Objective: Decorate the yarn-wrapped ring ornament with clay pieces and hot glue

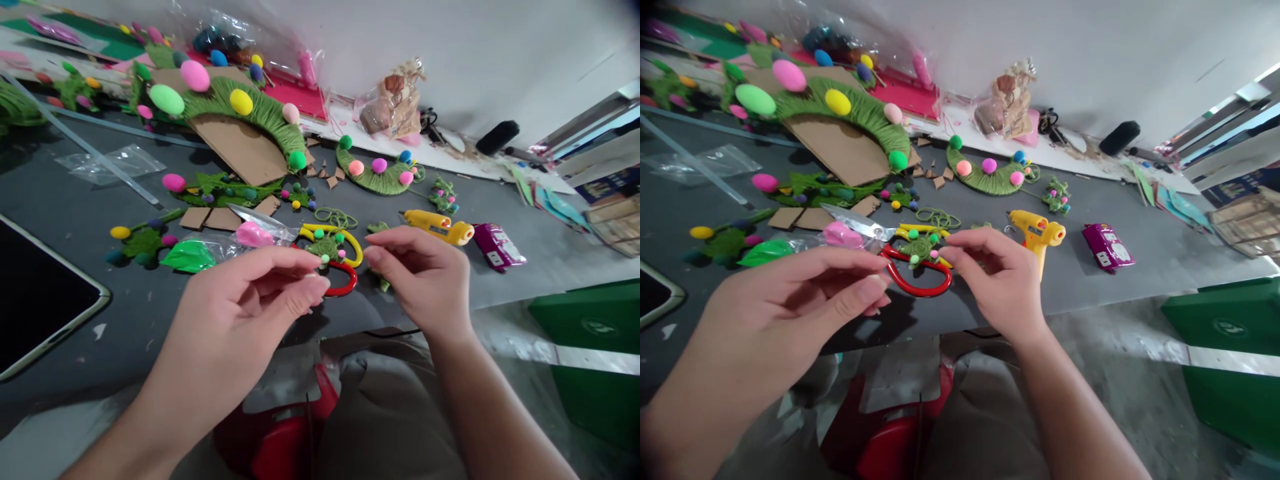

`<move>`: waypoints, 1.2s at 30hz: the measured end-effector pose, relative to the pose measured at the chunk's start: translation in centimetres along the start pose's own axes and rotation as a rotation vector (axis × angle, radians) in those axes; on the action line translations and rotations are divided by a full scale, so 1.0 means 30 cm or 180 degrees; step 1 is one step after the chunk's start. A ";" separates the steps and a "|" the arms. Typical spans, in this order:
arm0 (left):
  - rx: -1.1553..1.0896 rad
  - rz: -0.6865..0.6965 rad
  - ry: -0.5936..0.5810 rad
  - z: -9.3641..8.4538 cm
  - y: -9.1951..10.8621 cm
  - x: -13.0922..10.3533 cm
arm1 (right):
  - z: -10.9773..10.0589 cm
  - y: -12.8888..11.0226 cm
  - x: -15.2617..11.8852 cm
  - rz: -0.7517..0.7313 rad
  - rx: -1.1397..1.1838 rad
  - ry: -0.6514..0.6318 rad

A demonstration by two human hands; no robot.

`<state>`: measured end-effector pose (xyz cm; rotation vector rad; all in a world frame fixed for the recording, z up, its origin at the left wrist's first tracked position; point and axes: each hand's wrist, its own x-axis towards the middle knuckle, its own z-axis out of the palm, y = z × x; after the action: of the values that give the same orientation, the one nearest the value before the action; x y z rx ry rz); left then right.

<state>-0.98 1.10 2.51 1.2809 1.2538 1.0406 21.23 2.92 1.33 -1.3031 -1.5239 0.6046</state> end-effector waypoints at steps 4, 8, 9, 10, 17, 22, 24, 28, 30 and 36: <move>0.0154 -0.0034 0.0255 -0.006 0.015 0.006 | 0.017 -0.007 -0.011 0.0020 0.0170 -0.0306; 0.0107 -0.0089 0.0292 -0.007 0.027 0.016 | 0.017 -0.012 -0.014 0.0128 0.0365 -0.0631; 0.0077 -0.0057 0.0296 -0.007 0.027 0.022 | 0.018 -0.015 -0.012 0.0114 0.0338 -0.0669; 0.0042 -0.0031 0.0288 -0.006 0.027 0.028 | 0.020 -0.018 -0.010 0.0087 0.0256 -0.0675; -0.0086 -0.0093 0.0056 0.014 0.027 0.050 | 0.053 -0.051 -0.012 -0.0355 0.0105 -0.0478; -0.0197 -0.0030 0.0257 0.044 0.059 0.050 | 0.056 -0.079 -0.020 -0.0529 0.0043 -0.0457; -0.0177 0.0041 0.0252 0.051 0.062 0.053 | 0.058 -0.085 -0.020 -0.0581 0.0015 -0.0452; -0.0116 0.0091 0.0211 0.056 0.053 0.059 | 0.064 -0.093 -0.018 -0.0739 -0.0167 -0.0375; -0.0195 0.0021 0.0146 0.058 0.048 0.060 | 0.065 -0.096 -0.019 -0.0839 -0.0251 -0.0290; -0.0343 -0.0096 0.0027 0.067 0.047 0.060 | 0.056 -0.100 -0.020 -0.0903 -0.0490 -0.0271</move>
<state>1.30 2.78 3.56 1.1732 1.2035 1.0785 18.38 1.86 3.06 -1.1571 -1.8157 0.3702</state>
